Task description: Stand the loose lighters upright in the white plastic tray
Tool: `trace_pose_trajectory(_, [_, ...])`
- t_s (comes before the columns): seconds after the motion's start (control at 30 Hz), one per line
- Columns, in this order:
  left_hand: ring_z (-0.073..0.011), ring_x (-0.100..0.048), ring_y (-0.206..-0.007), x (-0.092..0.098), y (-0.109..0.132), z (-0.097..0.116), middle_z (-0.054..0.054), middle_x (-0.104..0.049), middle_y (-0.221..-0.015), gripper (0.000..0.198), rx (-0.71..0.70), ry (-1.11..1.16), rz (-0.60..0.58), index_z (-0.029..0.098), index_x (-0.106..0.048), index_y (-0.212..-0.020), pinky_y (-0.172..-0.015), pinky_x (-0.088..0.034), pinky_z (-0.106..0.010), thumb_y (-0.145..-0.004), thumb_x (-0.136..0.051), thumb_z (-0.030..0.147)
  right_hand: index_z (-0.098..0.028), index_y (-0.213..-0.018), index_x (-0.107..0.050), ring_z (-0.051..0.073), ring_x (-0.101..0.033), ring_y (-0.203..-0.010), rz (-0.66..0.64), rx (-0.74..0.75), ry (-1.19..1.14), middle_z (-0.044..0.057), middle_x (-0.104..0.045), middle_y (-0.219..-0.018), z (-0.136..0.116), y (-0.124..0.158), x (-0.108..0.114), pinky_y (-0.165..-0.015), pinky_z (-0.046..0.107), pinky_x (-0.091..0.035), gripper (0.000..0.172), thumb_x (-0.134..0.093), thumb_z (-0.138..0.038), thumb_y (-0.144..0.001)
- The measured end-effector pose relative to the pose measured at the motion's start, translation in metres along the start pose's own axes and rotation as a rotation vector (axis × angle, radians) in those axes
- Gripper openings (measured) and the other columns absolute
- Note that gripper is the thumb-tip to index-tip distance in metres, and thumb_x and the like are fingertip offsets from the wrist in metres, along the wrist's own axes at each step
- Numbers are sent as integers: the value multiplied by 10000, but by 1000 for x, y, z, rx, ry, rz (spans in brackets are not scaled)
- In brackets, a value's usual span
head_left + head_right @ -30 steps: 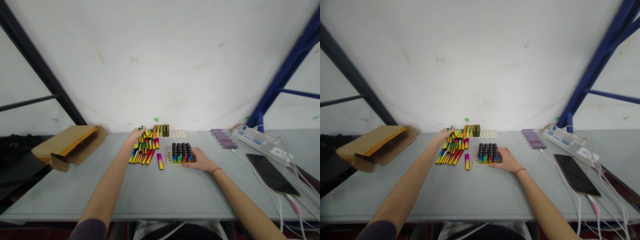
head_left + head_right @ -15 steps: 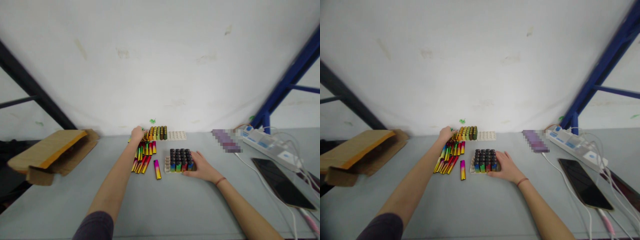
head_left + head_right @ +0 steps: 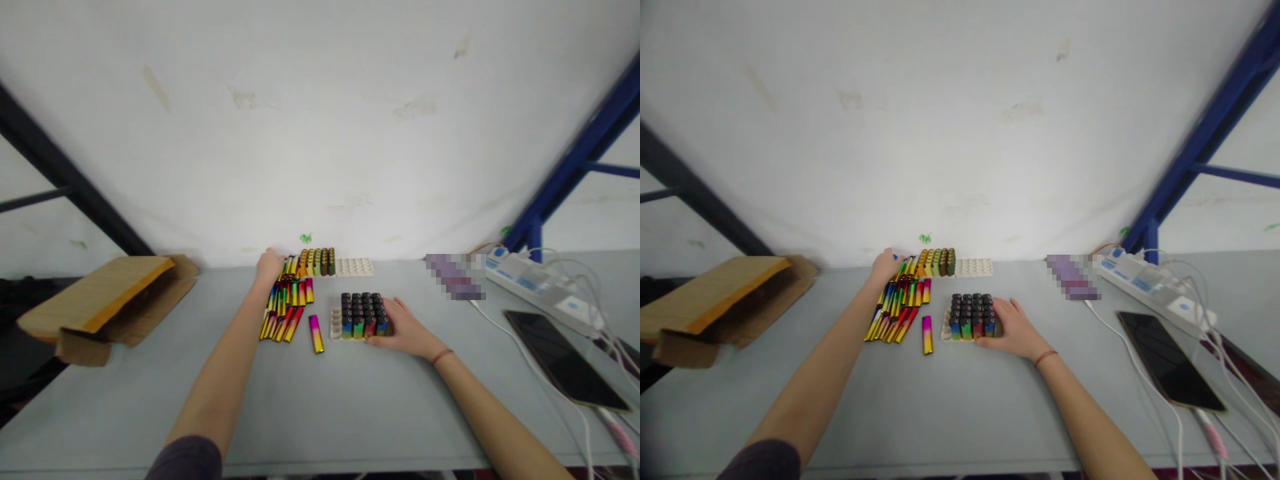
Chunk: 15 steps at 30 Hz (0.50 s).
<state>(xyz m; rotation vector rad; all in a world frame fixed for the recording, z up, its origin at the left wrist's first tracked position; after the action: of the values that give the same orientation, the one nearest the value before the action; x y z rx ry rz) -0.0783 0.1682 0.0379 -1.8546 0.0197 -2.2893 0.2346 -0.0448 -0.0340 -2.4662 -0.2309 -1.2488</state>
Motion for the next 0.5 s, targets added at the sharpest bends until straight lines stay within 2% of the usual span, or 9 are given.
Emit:
trace_pose_trajectory(0.1, [-337, -692, -1151, -3, 5, -7, -269, -709, -1208, 386, -4, 22, 16, 5, -619, -1275, -944, -542, -391, -926, -489, 109, -209, -1403, -546, 383, -569, -1301, 2, 8, -6, 176, -626, -1405, 2, 0, -1, -1178, 659, -262, 817, -742, -676, -761])
trace_pose_trajectory(0.17, [-324, -683, -1172, -5, 7, -13, -258, -707, -1216, 417, -42, 29, 24, 11, -626, -1288, -981, -529, -385, -904, -469, 52, -213, -1387, -560, 379, -578, -1288, 13, 14, -8, 175, -633, -1396, 3, 0, -2, -1173, 646, -277, 798, -746, -671, -761])
trace_pose_trajectory(0.27, [-292, -666, -1200, -5, 11, -18, -228, -702, -1242, 442, -129, 66, 56, 40, -642, -1303, -1037, -504, -364, -904, -453, 44, -221, -1380, -568, 373, -595, -1256, 28, 13, -9, 172, -651, -1363, 3, 0, -1, -1160, 634, -296, 777, -745, -665, -767])
trace_pose_trajectory(0.37, [-287, -641, -1217, -1, 27, -18, -223, -689, -1250, 429, -225, 123, 152, 49, -661, -1282, -1091, -465, -393, -933, -414, 83, -221, -1361, -580, 362, -618, -1203, 21, 15, -4, 165, -675, -1309, 1, 0, 0, -1141, 625, -317, 748, -738, -663, -779])
trace_pose_trajectory(0.43, [-279, -640, -1188, 0, 49, -14, -192, -696, -1228, 412, -367, 182, 183, 95, -679, -1261, -1098, -455, -421, -959, -401, 133, -212, -1333, -594, 351, -631, -1164, 12, 26, 2, 158, -685, -1278, -1, 0, 1, -1112, 599, -359, 725, -735, -664, -784])
trace_pose_trajectory(0.47, [-269, -648, -1153, -1, 65, -12, -164, -707, -1206, 393, -476, 215, 143, 131, -693, -1241, -1080, -467, -426, -976, -406, 176, -207, -1318, -601, 345, -637, -1145, 11, 33, 6, 154, -690, -1263, -1, 0, 2, -1093, 582, -384, 714, -736, -664, -785])
trace_pose_trajectory(0.5, [-256, -657, -1115, -4, 84, -9, -135, -719, -1176, 367, -619, 235, 42, 161, -705, -1223, -1053, -487, -415, -988, -434, 241, -205, -1302, -610, 339, -643, -1124, 21, 38, 17, 147, -696, -1246, -2, 0, 3, -1072, 563, -407, 704, -737, -665, -784])
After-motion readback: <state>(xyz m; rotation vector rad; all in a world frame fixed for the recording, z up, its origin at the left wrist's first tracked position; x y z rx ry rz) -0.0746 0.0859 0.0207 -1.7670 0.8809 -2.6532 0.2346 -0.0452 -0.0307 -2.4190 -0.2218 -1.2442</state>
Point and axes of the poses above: each hand's wrist, its own y-axis away from the middle knuckle, its own x-axis out of the back of the hand, z = x × y, the point moved 3 cm from there along -y, towards the middle knuckle
